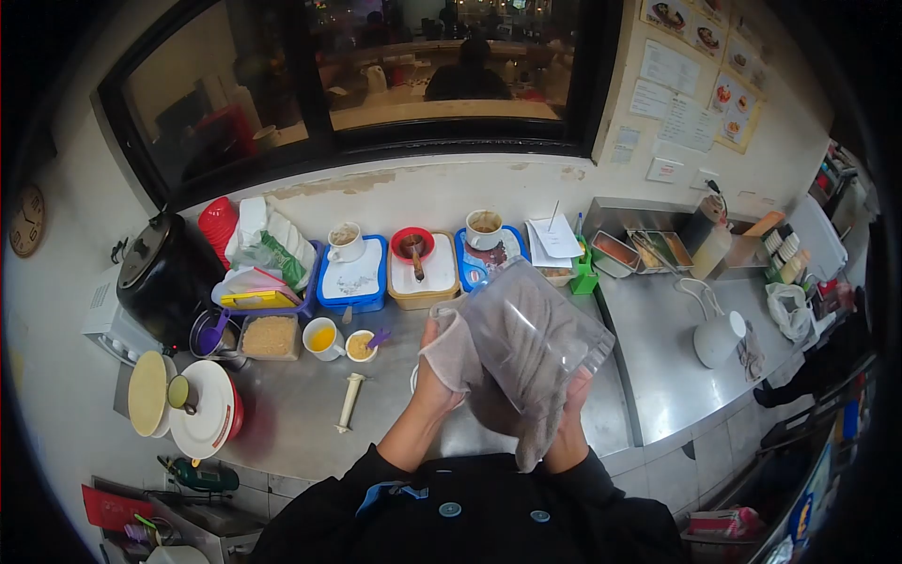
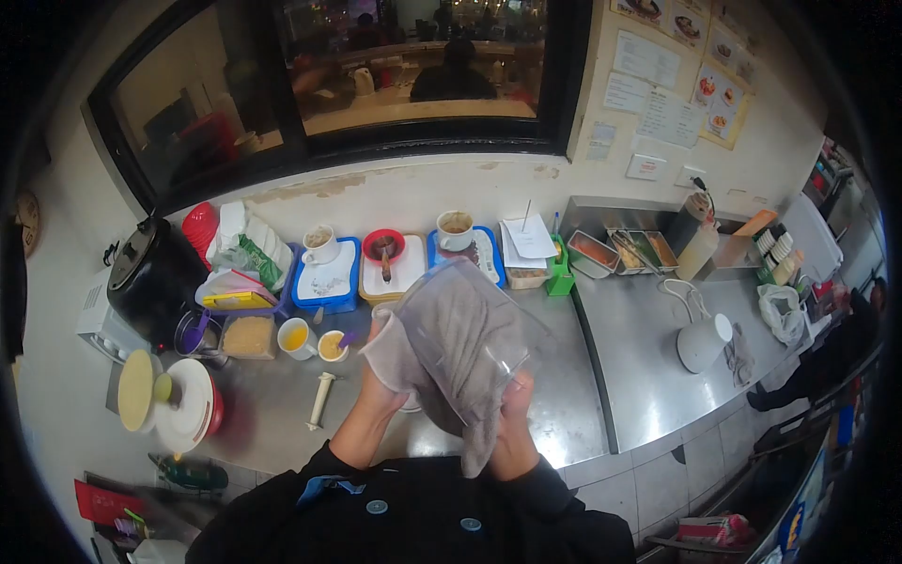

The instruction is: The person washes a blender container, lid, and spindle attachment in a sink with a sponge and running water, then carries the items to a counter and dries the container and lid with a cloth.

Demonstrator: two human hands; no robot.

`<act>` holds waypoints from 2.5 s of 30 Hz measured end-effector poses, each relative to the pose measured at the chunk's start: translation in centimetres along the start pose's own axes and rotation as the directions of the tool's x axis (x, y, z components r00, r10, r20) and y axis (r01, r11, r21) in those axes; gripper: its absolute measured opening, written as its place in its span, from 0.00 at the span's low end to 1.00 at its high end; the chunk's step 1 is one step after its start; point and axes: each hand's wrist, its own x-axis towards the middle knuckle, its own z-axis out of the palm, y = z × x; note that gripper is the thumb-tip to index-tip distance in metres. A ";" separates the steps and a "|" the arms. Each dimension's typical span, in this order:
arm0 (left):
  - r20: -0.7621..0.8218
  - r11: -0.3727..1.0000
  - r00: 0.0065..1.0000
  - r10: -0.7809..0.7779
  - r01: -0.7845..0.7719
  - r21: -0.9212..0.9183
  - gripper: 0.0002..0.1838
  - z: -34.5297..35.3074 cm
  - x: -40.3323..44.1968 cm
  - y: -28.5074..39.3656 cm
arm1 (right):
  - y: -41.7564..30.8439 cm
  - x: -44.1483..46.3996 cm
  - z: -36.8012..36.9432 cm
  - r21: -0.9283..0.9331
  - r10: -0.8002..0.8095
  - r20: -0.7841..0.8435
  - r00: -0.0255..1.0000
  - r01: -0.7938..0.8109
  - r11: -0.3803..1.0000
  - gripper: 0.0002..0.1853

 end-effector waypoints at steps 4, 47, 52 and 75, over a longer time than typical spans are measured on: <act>0.034 0.995 0.999 0.009 -0.012 0.095 0.18 -0.2 0.4 -0.5 | -2.6 0.1 -1.4 -0.776 -0.009 0.318 0.948 0.266 0.572 0.22; 0.206 0.344 0.814 0.543 -0.439 0.830 0.17 0.6 -0.3 -0.2 | -3.5 -2.9 -2.6 -0.310 -0.015 -0.006 1.000 0.012 0.951 0.39; 0.212 0.300 0.839 0.501 -0.399 0.866 0.21 0.9 0.2 0.7 | -3.5 -2.5 -1.4 -0.767 0.029 0.070 0.997 0.036 0.641 0.28; 0.220 0.974 0.965 -0.144 0.098 0.206 0.35 -1.7 1.1 5.7 | -6.7 -1.7 -0.4 -0.190 -0.290 0.055 0.956 0.295 0.936 0.23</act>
